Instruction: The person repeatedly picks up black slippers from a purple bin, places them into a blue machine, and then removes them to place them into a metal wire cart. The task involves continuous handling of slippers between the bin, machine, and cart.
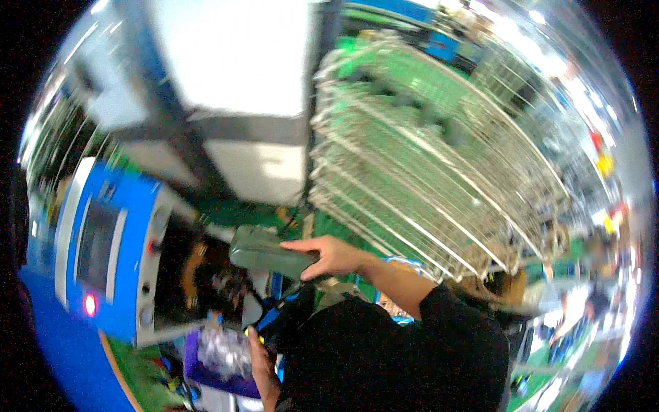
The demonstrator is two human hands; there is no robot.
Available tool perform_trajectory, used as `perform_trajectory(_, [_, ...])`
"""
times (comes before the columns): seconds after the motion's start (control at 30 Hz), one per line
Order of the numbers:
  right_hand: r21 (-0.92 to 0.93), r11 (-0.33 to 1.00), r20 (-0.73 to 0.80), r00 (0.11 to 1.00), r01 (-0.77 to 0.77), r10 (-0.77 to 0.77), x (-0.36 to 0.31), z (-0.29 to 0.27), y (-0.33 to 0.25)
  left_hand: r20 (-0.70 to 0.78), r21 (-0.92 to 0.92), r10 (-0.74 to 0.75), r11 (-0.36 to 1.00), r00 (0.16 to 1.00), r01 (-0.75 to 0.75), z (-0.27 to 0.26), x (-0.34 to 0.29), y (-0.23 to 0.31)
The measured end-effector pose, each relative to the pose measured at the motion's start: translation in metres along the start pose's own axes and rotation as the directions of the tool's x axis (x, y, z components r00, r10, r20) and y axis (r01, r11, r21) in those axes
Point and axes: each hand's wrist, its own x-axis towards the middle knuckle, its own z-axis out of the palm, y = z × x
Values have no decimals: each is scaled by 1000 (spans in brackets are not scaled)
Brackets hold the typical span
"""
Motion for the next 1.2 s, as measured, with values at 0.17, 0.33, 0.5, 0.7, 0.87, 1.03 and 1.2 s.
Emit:
perform_trajectory(0.17, [-416, 880, -843, 461, -230, -278, -175, -147, -25, 121, 222, -51, 975, 991, 23, 43, 48, -9])
perform_trajectory(0.33, [-12, 669, -987, -99, -743, -127, -281, -298, -15, 180, 526, -133, 850, 975, 19, 129, 48, -1])
perform_trajectory(0.5, [-230, 745, -960, 271, -626, -68, -299, -410, 5, 139, 604, -161, 796, 977, 45, 179, 53, -4])
perform_trajectory(0.7, [-157, 636, -913, 356, -756, 198, -218, -443, -30, 72, 614, -34, 789, 997, -18, 177, 16, 19])
perform_trajectory(0.87, [-498, 319, -796, 279, -806, -538, -204, -443, 25, 104, 393, -10, 919, 994, -32, -4, -22, 11])
perform_trajectory(1.03, [-611, 535, -766, 267, -583, -584, -82, -243, 30, -346, -143, 407, 868, 845, -476, -179, -154, -47])
perform_trajectory(1.2, [-855, 503, -15, 962, 129, -272, 35, -95, 61, -646, 166, 364, 925, 671, -341, -264, -201, -45])
